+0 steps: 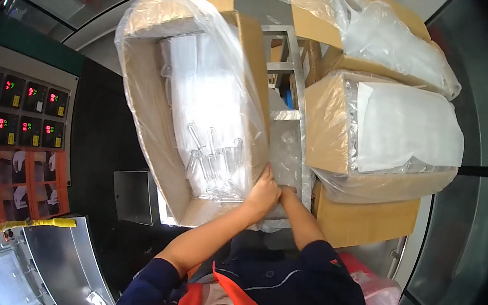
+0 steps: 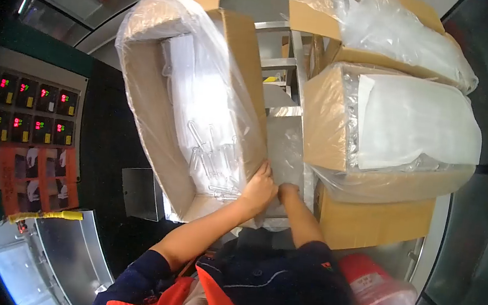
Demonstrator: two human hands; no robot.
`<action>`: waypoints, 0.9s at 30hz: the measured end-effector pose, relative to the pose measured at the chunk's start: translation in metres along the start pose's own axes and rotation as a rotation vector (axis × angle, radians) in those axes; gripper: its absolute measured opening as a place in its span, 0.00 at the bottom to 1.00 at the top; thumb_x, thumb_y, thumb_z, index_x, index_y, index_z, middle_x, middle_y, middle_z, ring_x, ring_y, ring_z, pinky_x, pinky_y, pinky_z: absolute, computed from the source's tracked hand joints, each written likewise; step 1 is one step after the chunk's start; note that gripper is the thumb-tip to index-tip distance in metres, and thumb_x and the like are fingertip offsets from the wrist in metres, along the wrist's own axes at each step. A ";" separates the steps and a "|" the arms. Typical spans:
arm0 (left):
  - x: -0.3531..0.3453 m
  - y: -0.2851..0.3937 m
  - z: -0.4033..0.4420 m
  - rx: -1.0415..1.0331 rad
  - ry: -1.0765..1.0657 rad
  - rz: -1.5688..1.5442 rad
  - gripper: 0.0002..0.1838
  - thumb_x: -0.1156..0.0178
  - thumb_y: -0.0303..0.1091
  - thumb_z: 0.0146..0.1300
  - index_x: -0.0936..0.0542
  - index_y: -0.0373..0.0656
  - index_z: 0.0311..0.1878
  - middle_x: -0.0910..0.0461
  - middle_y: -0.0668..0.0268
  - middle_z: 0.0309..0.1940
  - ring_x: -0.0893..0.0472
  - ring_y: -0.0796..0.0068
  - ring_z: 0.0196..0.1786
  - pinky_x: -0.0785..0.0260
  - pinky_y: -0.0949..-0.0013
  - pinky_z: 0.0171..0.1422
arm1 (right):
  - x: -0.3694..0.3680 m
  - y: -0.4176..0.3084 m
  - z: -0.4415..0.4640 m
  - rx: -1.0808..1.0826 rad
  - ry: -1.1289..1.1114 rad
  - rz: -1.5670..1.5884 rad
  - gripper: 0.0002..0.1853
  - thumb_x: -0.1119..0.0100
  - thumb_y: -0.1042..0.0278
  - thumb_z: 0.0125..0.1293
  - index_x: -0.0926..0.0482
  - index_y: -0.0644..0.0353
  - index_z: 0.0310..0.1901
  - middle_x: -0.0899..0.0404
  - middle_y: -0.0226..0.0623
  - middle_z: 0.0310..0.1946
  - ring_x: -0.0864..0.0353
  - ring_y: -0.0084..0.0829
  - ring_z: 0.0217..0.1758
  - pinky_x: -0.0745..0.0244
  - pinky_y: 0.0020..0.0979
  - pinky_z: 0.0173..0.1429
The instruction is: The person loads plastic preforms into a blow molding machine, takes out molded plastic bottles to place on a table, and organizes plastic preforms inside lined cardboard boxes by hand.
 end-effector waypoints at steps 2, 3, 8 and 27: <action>-0.001 0.003 0.008 -0.008 -0.008 -0.021 0.16 0.49 0.38 0.56 0.16 0.41 0.39 0.18 0.56 0.44 0.30 0.54 0.61 0.55 0.54 0.73 | -0.005 0.008 -0.029 0.101 0.202 0.206 0.31 0.49 0.73 0.58 0.38 0.46 0.66 0.54 0.55 0.70 0.36 0.50 0.65 0.36 0.42 0.65; -0.008 0.006 0.013 -0.029 -0.068 -0.054 0.16 0.49 0.38 0.56 0.16 0.41 0.40 0.18 0.57 0.44 0.30 0.55 0.62 0.54 0.55 0.73 | -0.002 0.017 -0.059 0.199 0.330 0.348 0.31 0.49 0.74 0.58 0.37 0.47 0.65 0.47 0.57 0.65 0.33 0.51 0.62 0.35 0.43 0.62; -0.007 -0.003 -0.010 -0.216 0.862 -0.482 0.13 0.45 0.35 0.57 0.19 0.40 0.44 0.19 0.61 0.46 0.24 0.62 0.54 0.39 0.64 0.65 | 0.001 0.034 -0.167 0.340 0.896 0.552 0.18 0.49 0.76 0.56 0.27 0.59 0.50 0.23 0.62 0.38 0.23 0.55 0.45 0.28 0.46 0.49; -0.138 -0.107 -0.120 1.091 0.106 -0.582 0.17 0.44 0.21 0.55 0.37 0.39 0.47 0.23 0.46 0.42 0.18 0.52 0.43 0.23 0.61 0.45 | 0.042 -0.152 -0.117 0.144 1.077 0.962 0.31 0.35 0.67 0.55 0.37 0.66 0.59 0.30 0.52 0.54 0.29 0.42 0.56 0.39 0.38 0.63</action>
Point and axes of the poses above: each hand's wrist, its own z-axis towards the middle knuckle, its own x-axis out of the back of the hand, y = z × x, the point moved 1 cm from there along z, towards the middle knuckle
